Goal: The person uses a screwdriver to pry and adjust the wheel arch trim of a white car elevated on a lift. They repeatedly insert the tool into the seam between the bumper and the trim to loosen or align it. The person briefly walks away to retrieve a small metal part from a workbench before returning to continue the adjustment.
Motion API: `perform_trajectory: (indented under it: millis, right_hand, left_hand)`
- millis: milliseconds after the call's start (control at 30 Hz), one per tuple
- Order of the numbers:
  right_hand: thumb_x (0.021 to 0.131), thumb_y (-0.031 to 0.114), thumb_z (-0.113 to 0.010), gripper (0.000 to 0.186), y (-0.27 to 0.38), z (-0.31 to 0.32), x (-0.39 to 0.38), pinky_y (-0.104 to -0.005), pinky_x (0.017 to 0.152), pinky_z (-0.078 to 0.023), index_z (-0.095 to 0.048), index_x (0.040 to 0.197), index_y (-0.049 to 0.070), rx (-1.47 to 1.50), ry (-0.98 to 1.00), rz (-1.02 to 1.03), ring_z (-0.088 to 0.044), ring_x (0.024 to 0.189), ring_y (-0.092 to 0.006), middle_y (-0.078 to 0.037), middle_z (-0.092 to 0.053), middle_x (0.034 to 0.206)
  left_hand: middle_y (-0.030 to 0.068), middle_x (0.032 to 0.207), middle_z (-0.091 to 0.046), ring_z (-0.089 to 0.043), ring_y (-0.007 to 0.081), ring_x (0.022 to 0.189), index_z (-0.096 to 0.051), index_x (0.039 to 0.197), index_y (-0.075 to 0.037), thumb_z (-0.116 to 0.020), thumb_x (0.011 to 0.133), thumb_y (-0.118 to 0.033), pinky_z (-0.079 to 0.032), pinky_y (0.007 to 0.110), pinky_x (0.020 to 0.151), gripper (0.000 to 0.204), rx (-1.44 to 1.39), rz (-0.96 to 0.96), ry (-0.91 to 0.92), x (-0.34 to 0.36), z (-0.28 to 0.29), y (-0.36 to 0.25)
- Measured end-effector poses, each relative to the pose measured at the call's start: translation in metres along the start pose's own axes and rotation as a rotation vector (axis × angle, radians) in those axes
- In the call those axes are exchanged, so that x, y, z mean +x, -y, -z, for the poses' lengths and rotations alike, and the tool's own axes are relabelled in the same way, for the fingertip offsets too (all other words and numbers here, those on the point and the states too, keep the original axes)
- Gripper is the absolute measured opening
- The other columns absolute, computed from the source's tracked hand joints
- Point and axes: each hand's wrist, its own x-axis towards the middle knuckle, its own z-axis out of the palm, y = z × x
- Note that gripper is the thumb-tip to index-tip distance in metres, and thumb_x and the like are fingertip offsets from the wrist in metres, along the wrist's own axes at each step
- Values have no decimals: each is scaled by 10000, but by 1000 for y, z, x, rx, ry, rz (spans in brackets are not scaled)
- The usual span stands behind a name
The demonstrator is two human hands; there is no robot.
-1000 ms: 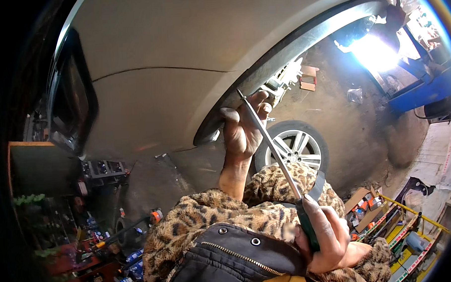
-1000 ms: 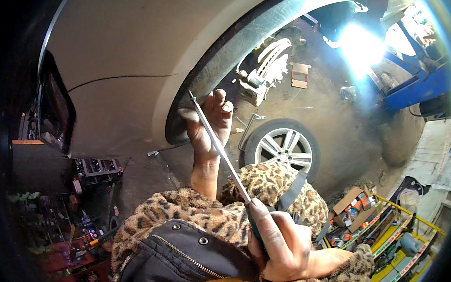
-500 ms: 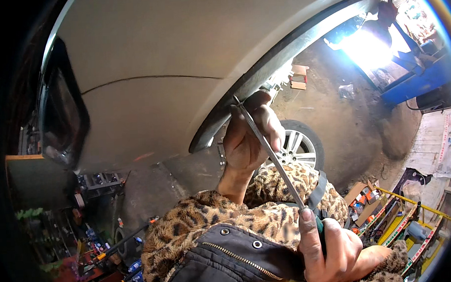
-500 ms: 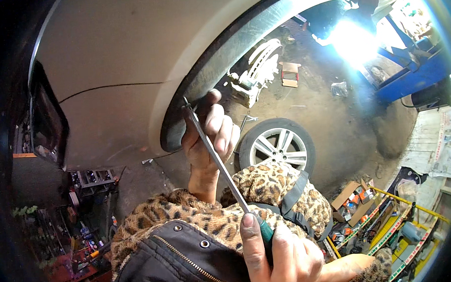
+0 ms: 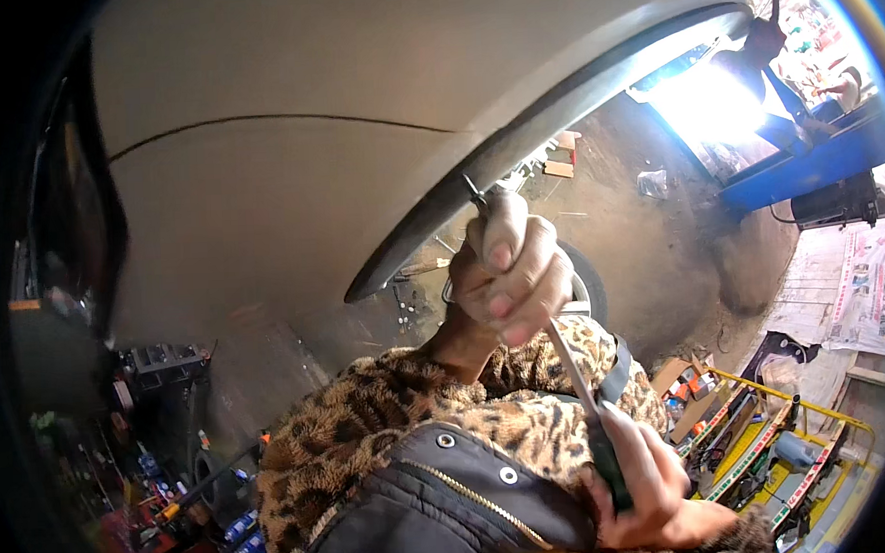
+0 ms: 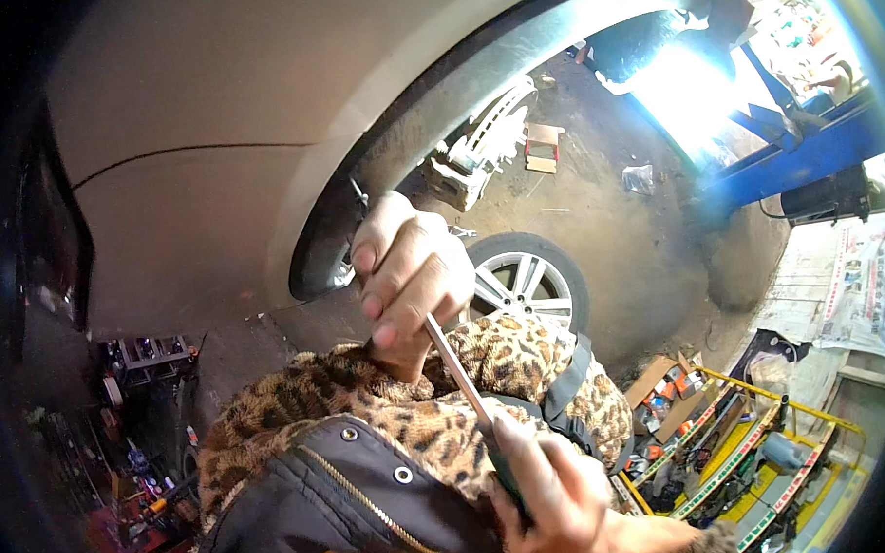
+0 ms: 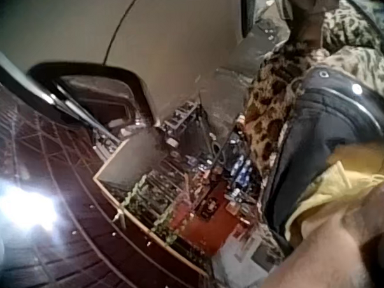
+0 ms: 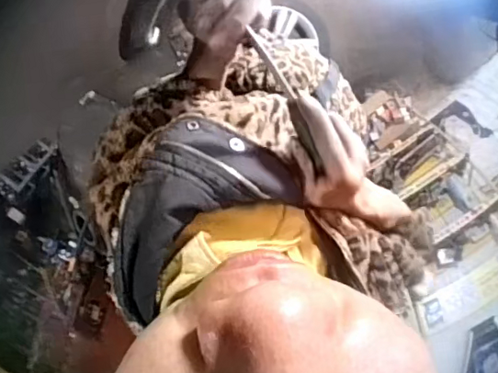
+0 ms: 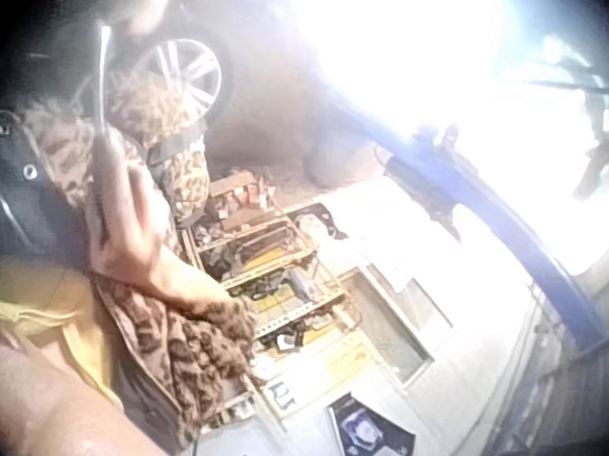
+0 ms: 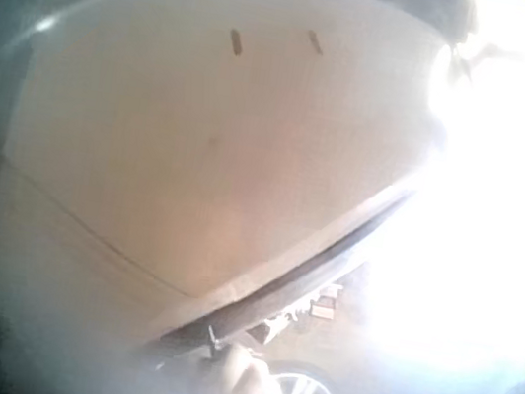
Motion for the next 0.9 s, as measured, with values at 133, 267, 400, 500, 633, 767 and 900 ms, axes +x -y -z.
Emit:
perform_trajectory:
  millis: [133,267,400,500,633,767,900]
  right_hand:
    - [833,283,-654,665,12,9,7,-260,616,-457,-452,1300,-145,959,-59,-511,-575,683,-148,-141,-629,850]
    - [872,238,-619,589,12,35,11,-245,585,-455,-448,1315,-111,754,49,-502,-581,671,-119,-165,-643,936]
    - [794,49,-680,379,0,23,6,-281,482,-468,-604,1147,-67,-643,-300,467,-577,579,-232,-154,-589,786]
    - [798,45,-701,331,10,29,14,-281,444,-433,-630,1115,-14,-823,-94,523,-570,588,-193,-138,-581,753]
    - [858,44,-670,223,13,35,24,-220,427,-467,-662,1059,-50,-725,-116,589,-604,538,-160,-142,-652,733]
    - [780,-11,-707,320,6,19,14,-243,513,-518,-623,1070,-120,-365,-89,382,-644,618,-184,-152,-669,801]
    - [843,313,-652,546,4,-10,-11,-246,419,-321,-539,1212,-74,557,-237,-392,-486,476,-113,-77,-543,624]
  left_hand:
    - [24,681,-470,-461,124,541,-551,1014,-32,-423,1019,-220,-406,188,431,227,247,-70,-343,-2,-28,3]
    - [68,701,-469,-448,130,569,-551,1022,4,-464,993,-139,-392,187,422,170,154,-154,-501,6,-42,8]
    - [72,707,-463,-442,130,569,-544,1025,10,-453,984,-103,-392,192,423,151,135,-172,-523,7,-43,7]
    - [67,684,-462,-465,139,520,-528,953,36,-466,900,21,-427,191,389,83,195,-242,-546,7,-52,10]
    - [48,676,-457,-457,136,494,-544,1005,-12,-449,1003,-165,-416,201,377,180,143,-115,-444,2,-34,11]
    - [38,660,-456,-472,133,483,-542,991,-25,-452,1004,-247,-399,191,341,240,246,-60,-356,-6,-25,3]
    - [19,732,-469,-453,122,565,-535,1068,-43,-452,1008,-262,-409,182,384,242,279,-151,-463,-11,-35,13]
